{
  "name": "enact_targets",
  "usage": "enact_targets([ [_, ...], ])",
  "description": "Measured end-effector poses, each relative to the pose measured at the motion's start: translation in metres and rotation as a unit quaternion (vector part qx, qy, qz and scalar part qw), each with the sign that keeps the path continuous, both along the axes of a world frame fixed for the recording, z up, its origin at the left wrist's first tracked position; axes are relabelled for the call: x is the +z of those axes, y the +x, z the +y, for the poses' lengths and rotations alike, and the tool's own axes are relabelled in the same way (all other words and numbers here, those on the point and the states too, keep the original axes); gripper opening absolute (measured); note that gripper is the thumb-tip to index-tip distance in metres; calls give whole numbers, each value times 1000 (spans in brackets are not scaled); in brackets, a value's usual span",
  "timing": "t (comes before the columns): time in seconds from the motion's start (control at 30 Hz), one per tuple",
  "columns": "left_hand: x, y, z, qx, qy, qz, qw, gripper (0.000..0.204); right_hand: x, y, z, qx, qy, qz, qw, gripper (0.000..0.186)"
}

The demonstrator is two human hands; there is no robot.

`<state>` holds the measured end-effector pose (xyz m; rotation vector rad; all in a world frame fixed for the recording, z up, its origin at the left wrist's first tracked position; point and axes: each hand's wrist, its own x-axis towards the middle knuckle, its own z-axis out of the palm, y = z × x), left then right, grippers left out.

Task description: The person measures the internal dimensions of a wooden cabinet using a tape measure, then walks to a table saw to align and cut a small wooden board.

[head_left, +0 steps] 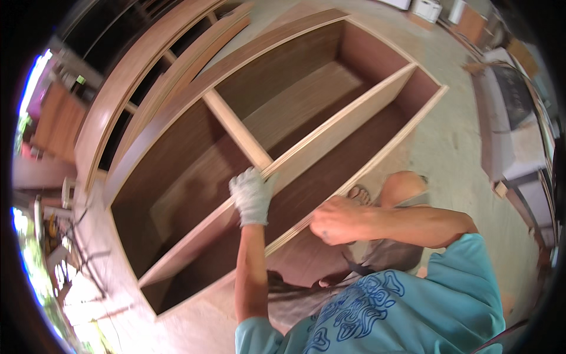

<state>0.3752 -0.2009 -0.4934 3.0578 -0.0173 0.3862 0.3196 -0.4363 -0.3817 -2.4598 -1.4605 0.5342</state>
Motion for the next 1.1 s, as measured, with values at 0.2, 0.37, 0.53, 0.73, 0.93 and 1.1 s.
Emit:
enact_targets([
  [0.2, -21, -12, 28, -22, 8, -76, 997, 51, -5, -2, 18, 9, -22, -26, 999, 9],
  [0.37, -22, -11, 24, -21, 6, -76, 997, 51, -8, -1, 14, 10, -7, -20, 1000, 8],
  [0.53, -11, -11, 19, 9, -8, 50, 999, 58, 2, 0, 12, 14, -35, -10, 999, 8],
  [0.73, -11, -9, 9, 31, 10, -39, 999, 81, 6, 2, 9, 14, -27, 4, 1000, 8],
  [0.93, -13, -9, 18, -50, 69, -60, 995, 62, 10, 4, 26, 43, -55, -6, 998, 11],
  [1.1, -5, -11, 11, -67, 38, -92, 993, 47, 8, -2, 20, 3, -59, 1, 998, 15],
])
